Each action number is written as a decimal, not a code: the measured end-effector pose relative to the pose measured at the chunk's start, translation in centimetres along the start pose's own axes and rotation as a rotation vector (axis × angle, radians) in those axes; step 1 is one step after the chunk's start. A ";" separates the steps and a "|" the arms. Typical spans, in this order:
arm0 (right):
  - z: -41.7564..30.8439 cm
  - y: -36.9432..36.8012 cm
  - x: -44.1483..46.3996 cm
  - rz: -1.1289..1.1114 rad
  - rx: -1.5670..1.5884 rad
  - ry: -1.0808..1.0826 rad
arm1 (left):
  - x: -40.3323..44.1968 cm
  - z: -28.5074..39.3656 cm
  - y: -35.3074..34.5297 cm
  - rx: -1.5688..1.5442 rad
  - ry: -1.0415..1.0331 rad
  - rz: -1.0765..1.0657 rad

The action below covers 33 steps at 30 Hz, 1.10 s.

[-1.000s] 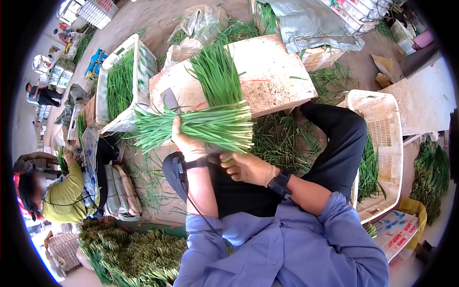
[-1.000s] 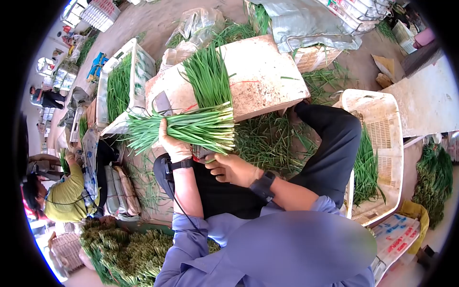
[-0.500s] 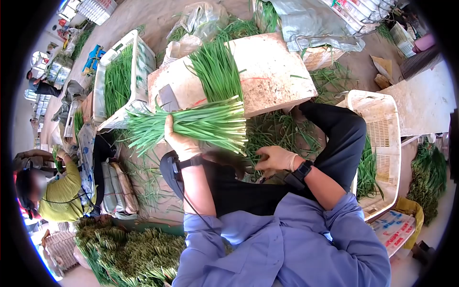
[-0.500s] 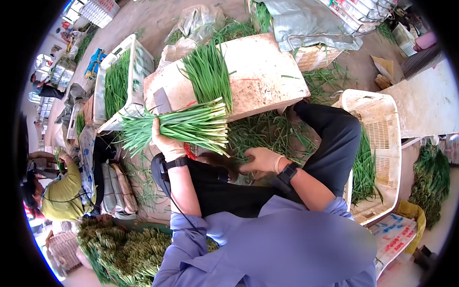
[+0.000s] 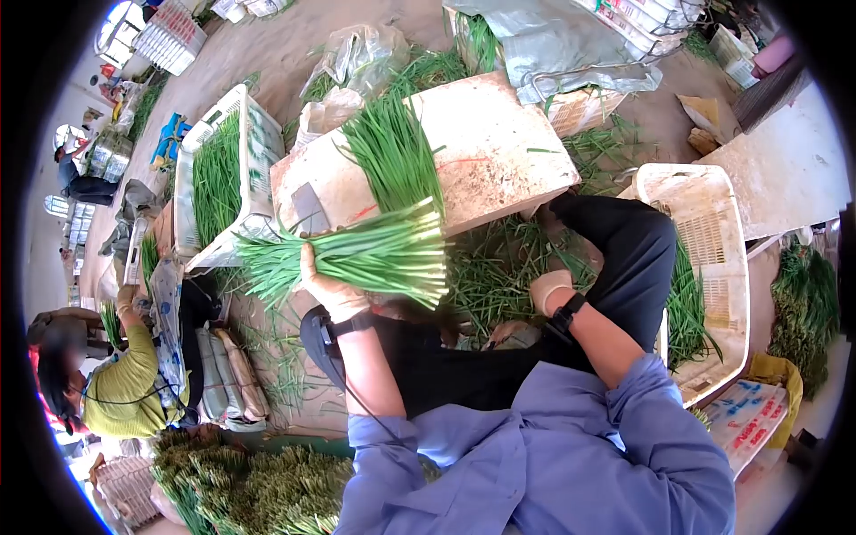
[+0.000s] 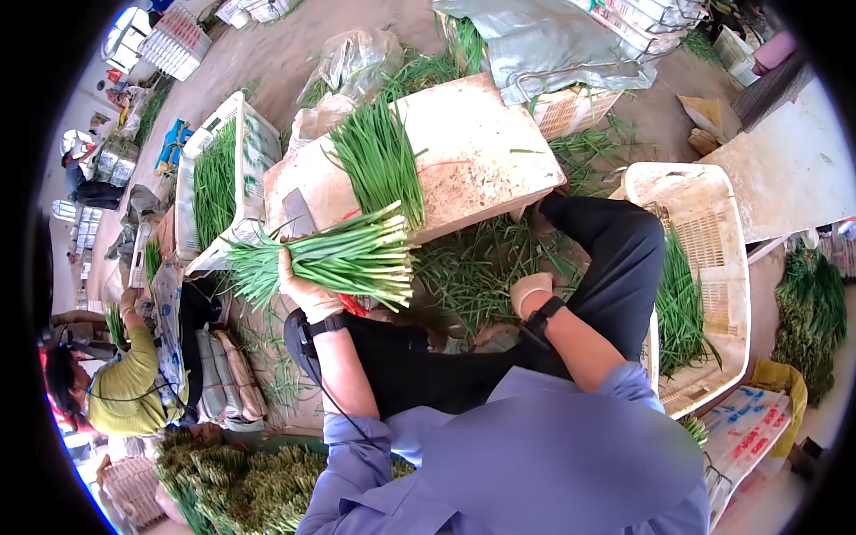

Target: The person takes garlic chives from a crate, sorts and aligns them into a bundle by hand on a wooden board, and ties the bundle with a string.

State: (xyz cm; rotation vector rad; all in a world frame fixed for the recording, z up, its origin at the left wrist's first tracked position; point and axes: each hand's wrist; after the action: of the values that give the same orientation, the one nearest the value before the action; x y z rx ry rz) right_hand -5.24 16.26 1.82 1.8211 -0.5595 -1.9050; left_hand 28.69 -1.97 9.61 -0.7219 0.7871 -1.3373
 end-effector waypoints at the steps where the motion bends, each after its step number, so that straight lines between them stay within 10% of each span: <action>1: -0.1 1.8 -2.0 0.164 0.195 0.068 | -0.2 -0.1 -0.4 -0.056 0.023 -0.027; 4: -2.4 4.9 -3.7 0.545 0.968 0.486 | -0.4 -0.7 -0.9 -0.138 0.048 -0.070; 6: -5.0 6.6 -3.8 0.362 1.481 0.717 | -0.5 -1.1 -1.5 -0.158 0.049 -0.036; 13: -4.2 7.8 -4.4 0.343 1.458 0.638 | -0.9 -0.9 -1.6 -0.106 0.055 -0.091; 16: -0.9 5.3 -2.7 0.487 1.444 0.249 | -0.8 -0.5 -1.4 -0.124 0.056 -0.161; 18: 2.0 2.4 0.0 0.552 0.536 -0.113 | -0.9 -0.3 -1.4 -0.141 0.066 -0.127; 27: -5.2 8.0 -6.7 0.243 1.709 0.784 | -1.3 -1.0 -2.3 -0.080 0.050 -0.170; 33: -2.7 6.3 -3.6 0.394 1.521 0.487 | -1.5 -0.3 -2.3 -0.102 0.032 -0.154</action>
State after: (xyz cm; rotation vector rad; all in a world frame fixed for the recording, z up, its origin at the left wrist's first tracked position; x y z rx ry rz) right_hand -2.16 13.17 8.30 2.4472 -2.3091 -0.5143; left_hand 27.10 -0.69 11.47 -0.8573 0.8439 -1.4581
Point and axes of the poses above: each hand's wrist, its own x-axis towards the middle knuckle, its own y-axis out of the back of the hand, z = x × y, and after that the axes turned 1 degree about -z, right-handed
